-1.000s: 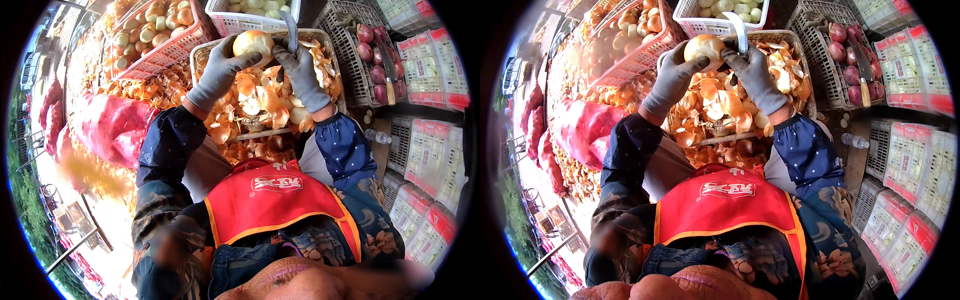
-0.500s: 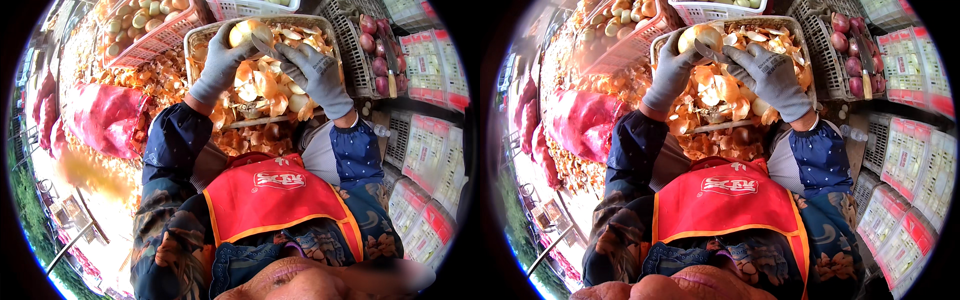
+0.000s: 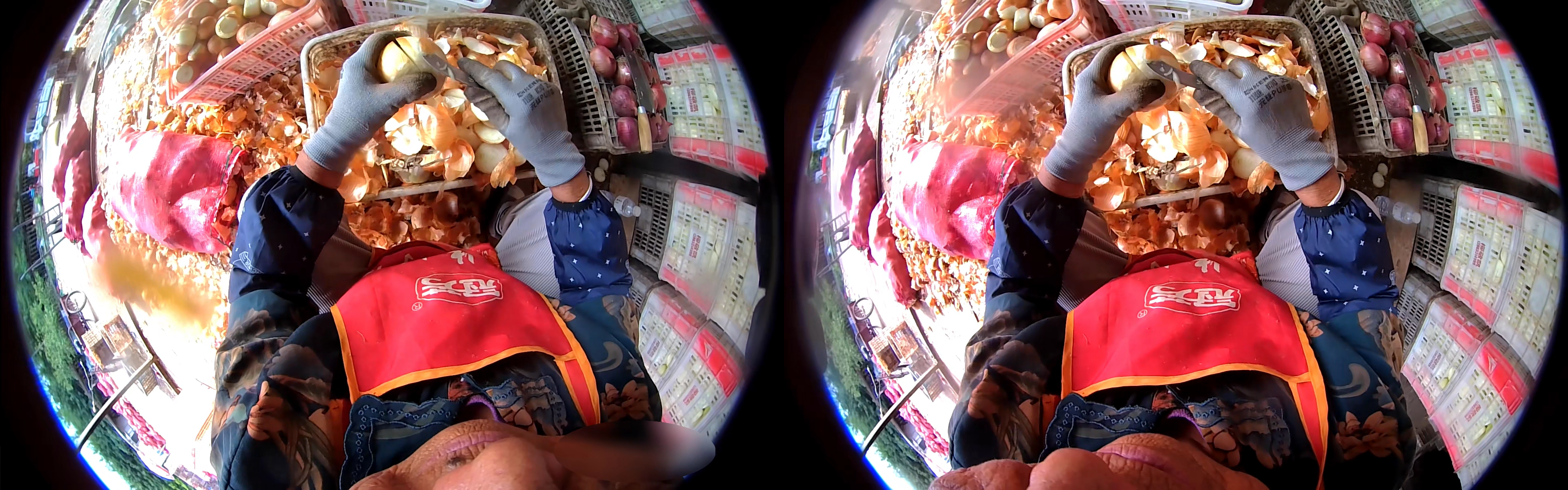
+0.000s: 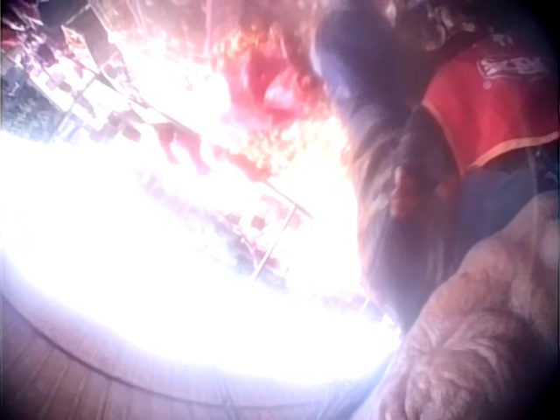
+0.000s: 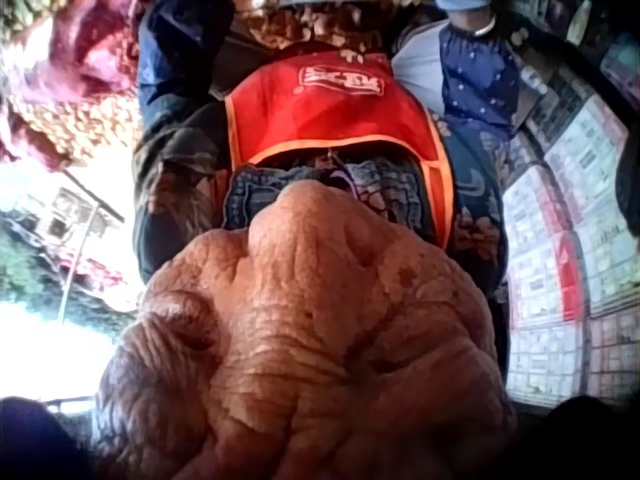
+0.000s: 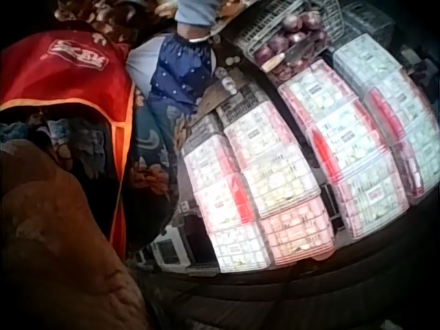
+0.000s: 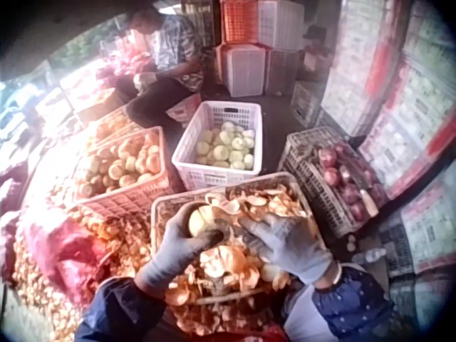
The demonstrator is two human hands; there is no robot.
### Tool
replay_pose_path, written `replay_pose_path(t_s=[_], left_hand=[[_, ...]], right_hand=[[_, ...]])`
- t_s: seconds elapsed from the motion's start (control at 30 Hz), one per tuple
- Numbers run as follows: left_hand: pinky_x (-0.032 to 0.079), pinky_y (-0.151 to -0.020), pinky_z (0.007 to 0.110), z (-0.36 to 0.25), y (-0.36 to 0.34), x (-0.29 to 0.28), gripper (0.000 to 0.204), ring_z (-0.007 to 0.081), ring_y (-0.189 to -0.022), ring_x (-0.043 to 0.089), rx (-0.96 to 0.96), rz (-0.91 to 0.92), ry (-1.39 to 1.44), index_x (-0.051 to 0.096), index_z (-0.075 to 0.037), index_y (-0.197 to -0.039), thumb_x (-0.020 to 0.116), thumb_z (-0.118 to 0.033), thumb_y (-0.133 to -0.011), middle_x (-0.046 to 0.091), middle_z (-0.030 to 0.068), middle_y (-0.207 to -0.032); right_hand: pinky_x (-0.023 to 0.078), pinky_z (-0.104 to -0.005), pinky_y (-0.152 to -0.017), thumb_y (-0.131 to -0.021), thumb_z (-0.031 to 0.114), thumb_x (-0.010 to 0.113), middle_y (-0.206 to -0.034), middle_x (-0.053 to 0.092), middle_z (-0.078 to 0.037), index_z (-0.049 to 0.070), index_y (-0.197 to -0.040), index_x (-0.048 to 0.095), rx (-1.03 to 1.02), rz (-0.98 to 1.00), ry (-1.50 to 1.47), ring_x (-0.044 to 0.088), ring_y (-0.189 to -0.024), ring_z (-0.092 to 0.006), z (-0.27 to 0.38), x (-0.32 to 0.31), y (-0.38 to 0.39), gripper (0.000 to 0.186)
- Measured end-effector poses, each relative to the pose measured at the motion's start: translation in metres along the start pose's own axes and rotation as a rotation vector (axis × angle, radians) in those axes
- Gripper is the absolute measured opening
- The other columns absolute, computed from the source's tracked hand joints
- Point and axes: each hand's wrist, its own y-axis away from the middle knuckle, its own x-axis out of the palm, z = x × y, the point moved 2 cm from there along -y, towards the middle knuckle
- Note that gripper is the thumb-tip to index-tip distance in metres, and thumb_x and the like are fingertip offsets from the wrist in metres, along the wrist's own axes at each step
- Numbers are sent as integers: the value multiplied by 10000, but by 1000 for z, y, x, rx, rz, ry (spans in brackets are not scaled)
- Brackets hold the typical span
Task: The person peels onions one by one using a small knife, removing the outer layers and placing the peeled onions into a basket. Onion skins accumulate in a tray below.
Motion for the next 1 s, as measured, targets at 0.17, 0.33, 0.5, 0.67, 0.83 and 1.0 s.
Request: replay_pose_path(t_s=[0.17, 0.33, 0.5, 0.67, 0.83, 1.0], left_hand=[[501, -886, 286, 2, 0, 2, 570, 145, -994, 593, -7, -4, 20, 527, 13, -1232, 779, -166, -754, 606, 71, -1104], [533, -839, 278, -2, 4, 8, 586, 136, -957, 610, 58, -49, 57, 540, 3, -1213, 804, -119, -705, 623, 72, -1060], [523, -847, 273, -9, 10, 10, 609, 138, -969, 603, 25, -111, 16, 537, -14, -1236, 803, -111, -697, 621, 67, -1064], [481, -899, 314, 2, 24, 22, 616, 185, -1030, 576, 99, 14, -115, 535, -16, -1234, 789, -141, -687, 584, 101, -1099], [484, -902, 289, -1, 43, 35, 701, 133, -1045, 566, 239, 65, -296, 473, -5, -1322, 811, -123, -719, 595, 74, -1134], [450, -987, 350, 4, 64, 46, 831, 241, -1123, 547, 153, 54, -17, 363, 37, -1377, 820, -179, -717, 526, 152, -1229]], right_hand=[[491, -280, -564, -952, 293, 581, -706, 610, -55, -5, -1136, 618, 332, 12, -1025, 577, -596, -128, -5, 21, 10, 352], [498, -248, -583, -881, 309, 689, -758, 649, -68, -41, -972, 627, 290, 87, -976, 582, -611, -105, -5, 22, 13, 367], [507, -256, -627, -792, 303, 781, -727, 651, -70, -11, -905, 629, 349, 152, -634, 609, -651, -112, -10, 5, 22, 367], [527, -318, -665, -788, 331, 767, -889, 646, -112, 63, -1192, 593, 94, -222, -400, 646, -732, -231, 24, -3, 12, 515], [486, -291, -542, -898, 187, 644, -705, 620, -67, 20, -950, 635, 183, -269, -471, 608, -586, -167, 27, -2, 21, 175], [452, -221, -480, -943, 162, 584, -663, 597, -40, -15, -942, 629, 651, -334, -1313, 560, -527, -96, 40, 5, 39, 182]])
